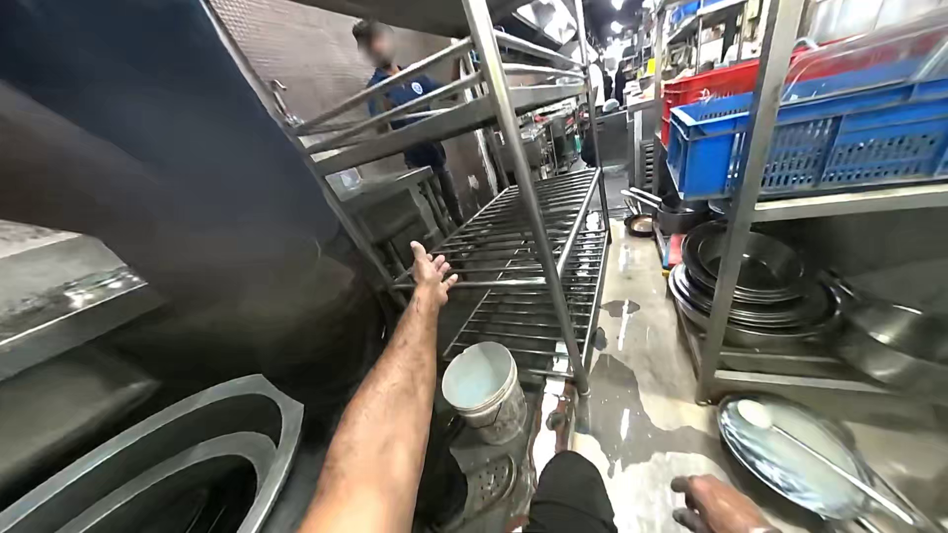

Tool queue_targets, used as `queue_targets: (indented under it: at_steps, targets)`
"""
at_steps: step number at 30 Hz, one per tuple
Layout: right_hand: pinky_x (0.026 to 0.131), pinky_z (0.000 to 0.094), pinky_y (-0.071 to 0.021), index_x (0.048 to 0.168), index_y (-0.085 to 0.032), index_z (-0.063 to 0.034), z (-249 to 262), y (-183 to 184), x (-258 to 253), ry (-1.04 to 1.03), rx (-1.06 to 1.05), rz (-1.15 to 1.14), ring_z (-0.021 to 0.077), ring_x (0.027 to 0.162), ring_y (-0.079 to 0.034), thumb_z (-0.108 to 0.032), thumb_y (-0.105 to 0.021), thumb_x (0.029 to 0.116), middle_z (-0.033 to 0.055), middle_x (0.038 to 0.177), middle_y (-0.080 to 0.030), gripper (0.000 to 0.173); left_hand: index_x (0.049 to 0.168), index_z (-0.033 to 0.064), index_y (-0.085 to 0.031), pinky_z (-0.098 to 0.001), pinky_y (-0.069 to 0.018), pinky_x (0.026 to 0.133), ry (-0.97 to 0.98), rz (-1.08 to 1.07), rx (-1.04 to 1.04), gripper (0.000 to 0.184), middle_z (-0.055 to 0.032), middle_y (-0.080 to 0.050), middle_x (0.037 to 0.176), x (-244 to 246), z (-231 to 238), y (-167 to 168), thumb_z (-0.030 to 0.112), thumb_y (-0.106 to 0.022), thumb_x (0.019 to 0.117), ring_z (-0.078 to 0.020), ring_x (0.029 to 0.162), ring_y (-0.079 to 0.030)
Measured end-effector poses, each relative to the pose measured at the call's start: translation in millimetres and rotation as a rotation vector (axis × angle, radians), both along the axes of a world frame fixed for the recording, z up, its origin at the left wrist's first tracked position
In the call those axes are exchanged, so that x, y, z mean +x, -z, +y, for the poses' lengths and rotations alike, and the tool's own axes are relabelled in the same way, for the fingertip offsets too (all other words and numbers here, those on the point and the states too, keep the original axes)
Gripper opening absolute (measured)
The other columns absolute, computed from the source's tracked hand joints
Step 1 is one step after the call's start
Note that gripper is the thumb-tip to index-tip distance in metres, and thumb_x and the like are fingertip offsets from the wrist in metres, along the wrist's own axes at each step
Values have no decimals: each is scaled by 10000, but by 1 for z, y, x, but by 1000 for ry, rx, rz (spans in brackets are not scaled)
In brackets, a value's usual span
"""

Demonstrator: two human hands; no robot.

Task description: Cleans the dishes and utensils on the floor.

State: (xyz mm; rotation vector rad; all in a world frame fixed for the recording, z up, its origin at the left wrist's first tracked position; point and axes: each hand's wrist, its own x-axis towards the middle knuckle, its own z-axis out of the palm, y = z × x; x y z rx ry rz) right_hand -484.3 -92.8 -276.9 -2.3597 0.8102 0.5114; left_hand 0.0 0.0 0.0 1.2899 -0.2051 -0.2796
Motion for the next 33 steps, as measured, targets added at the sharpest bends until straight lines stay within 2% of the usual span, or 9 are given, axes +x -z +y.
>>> queue_targets:
  at_steps: [7,15,19,21,23,26,28,31,33]
  targets:
    - [961,638,-526,1337,-682,-145,-7,3,5,-7,-4,-2,385,1128,-697,-451,-639,998,163,1177,-745,459,1582,55,-286,-584,-437,1084,-23,33,82,841,-188,-403,1603,5,3,20,701,-194,1052,-350,1423,-463]
    - [970,613,-532,1360,-659,-148,-10,6,6,-7,-12,44,362,1132,-698,-451,-627,1000,146,1185,-743,471,1580,107,-336,-574,-392,1151,-33,-23,-64,824,-133,-342,1647,5,-9,-11,721,-272,1035,-307,1497,-373]
    - [959,616,-535,1345,-671,-149,-10,6,4,-12,-9,38,361,1119,-704,-456,-622,1000,142,1181,-746,464,1496,17,-445,-540,-494,1027,-68,-276,74,565,-205,-514,1493,-29,-17,-4,432,-359,1123,-331,1317,-550]
    - [967,611,-535,1351,-671,-157,-9,3,7,-10,-5,37,359,1131,-701,-455,-630,997,138,1189,-746,465,1346,6,-576,-471,-584,885,96,-557,169,349,-177,-663,1261,-68,-16,22,226,-474,1095,-276,1092,-672]
    - [971,606,-536,1352,-671,-158,-9,2,10,-7,-5,36,353,1137,-700,-461,-629,996,130,1192,-747,469,1221,4,-638,-417,-613,781,475,-688,189,269,-131,-727,1095,-124,-14,67,170,-481,1078,-228,920,-715]
    - [970,609,-534,1366,-661,-158,-7,3,10,-17,4,49,355,1140,-698,-462,-623,1004,131,1208,-742,474,1298,5,-656,-413,-565,1008,1151,-831,526,327,-138,-719,1202,-205,-19,147,203,-561,1056,-220,1084,-706]
    - [966,624,-531,1347,-673,-136,-4,-1,10,-15,7,46,373,1136,-698,-454,-623,1005,151,1204,-741,470,1360,29,-639,-502,-506,1081,1446,-917,748,375,-180,-697,1272,-259,-21,185,241,-585,1056,-294,1176,-678]
    - [914,662,-523,1176,-710,-43,2,-12,5,11,-29,93,437,1118,-685,-417,-626,992,236,1153,-723,425,1409,5,-591,-588,-488,1070,1594,-912,753,408,-240,-673,1294,-315,-19,244,144,-604,1026,-386,1197,-659]
    - [926,658,-525,1222,-705,-73,1,-8,-1,17,-39,132,429,1128,-685,-446,-609,1003,221,1172,-725,444,1531,132,-475,-651,-496,1025,1619,-950,953,528,-189,-667,1338,-328,-19,259,192,-597,1020,-396,1219,-653]
